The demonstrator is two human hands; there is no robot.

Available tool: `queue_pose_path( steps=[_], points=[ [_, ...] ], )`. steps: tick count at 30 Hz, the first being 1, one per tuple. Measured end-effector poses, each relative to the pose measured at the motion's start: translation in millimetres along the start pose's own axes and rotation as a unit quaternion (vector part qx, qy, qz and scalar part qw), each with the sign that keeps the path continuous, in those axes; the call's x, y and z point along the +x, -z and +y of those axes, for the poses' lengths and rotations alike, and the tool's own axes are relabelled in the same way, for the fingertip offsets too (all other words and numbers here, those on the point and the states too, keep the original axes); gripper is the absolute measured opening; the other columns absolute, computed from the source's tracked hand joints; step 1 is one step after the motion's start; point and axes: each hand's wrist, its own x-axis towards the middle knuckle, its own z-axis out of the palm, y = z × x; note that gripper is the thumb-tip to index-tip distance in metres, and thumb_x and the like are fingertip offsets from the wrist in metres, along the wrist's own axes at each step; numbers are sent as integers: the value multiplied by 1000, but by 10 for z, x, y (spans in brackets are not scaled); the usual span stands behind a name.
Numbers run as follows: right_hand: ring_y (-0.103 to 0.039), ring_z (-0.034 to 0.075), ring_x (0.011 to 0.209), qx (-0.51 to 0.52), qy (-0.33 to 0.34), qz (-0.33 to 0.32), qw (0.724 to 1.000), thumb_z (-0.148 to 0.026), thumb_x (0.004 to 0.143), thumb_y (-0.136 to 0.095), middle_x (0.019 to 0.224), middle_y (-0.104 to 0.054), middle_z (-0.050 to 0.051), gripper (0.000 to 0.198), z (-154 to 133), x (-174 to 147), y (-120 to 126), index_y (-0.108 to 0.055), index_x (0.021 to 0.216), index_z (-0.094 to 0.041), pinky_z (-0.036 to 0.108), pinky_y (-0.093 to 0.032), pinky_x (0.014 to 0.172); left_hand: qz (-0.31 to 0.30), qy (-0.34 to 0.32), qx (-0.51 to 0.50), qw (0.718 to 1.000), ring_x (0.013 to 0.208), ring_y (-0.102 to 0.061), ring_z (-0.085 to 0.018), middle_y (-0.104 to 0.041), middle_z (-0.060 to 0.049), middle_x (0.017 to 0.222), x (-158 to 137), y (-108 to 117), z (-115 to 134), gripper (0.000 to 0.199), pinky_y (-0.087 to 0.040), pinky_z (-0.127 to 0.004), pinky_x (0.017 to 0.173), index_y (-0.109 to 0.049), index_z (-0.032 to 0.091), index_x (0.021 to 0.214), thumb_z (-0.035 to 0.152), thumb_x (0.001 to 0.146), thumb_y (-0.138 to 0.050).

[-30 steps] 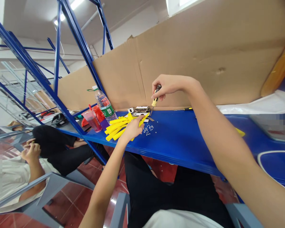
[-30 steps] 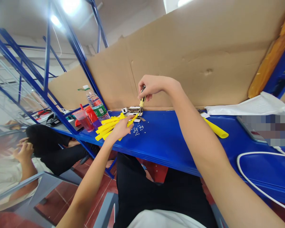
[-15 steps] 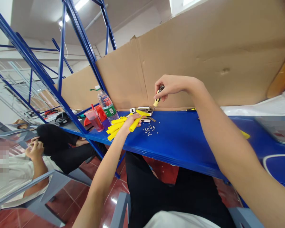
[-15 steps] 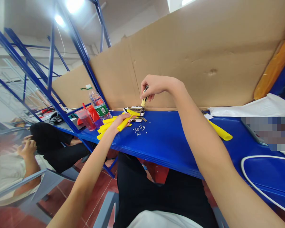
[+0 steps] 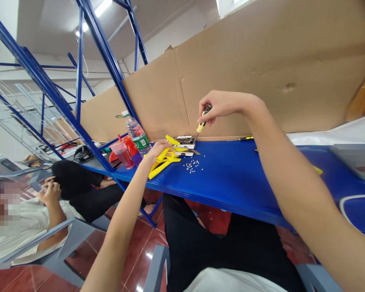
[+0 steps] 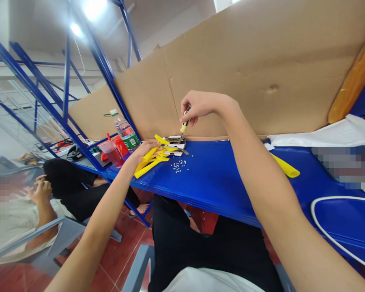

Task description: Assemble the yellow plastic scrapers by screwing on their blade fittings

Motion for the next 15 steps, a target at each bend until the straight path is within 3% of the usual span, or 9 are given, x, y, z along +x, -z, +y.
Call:
queue_pose_path(
  steps=[3, 7, 11, 15],
  points=[
    [-81, 35, 98, -14, 21, 40, 999, -64, 74, -98, 93, -85, 5, 43, 61, 9, 25, -79, 91, -29, 41, -56, 75, 22, -34, 142, 989, 86, -73, -22, -83, -10, 100, -42, 160, 51, 24, -62, -31, 77, -83, 13, 112, 17, 88, -82],
    [-75, 35, 104, -34, 34, 124, 991, -55, 77, -98, 105, -85, 6, 41, 80, -7, 47, -77, 102, -30, 41, -53, 76, 70, -76, 287, 952, 103, -76, -29, -85, -12, 110, -20, 313, 53, 24, -61, -36, 95, -85, 14, 111, 15, 88, -80],
    [-70, 25, 97, -29, 40, 156, 987, -35, 92, -85, 115, -83, 10, 25, 22, -101, 62, -72, 110, -23, 36, -48, 79, 103, -95, 369, 919, 131, -73, -33, -83, -18, 131, 11, 346, -66, 24, -54, -39, 114, -85, 17, 114, 14, 92, -76],
    [-67, 19, 97, -20, 62, 186, 980, -25, 98, -77, 120, -82, 14, 20, -8, -170, 101, -70, 114, -17, 31, -46, 82, 117, -94, 398, 905, 136, -71, -36, -83, -23, 129, 20, 324, -162, 20, -51, -41, 117, -84, 15, 111, 14, 96, -71]
  ],
)
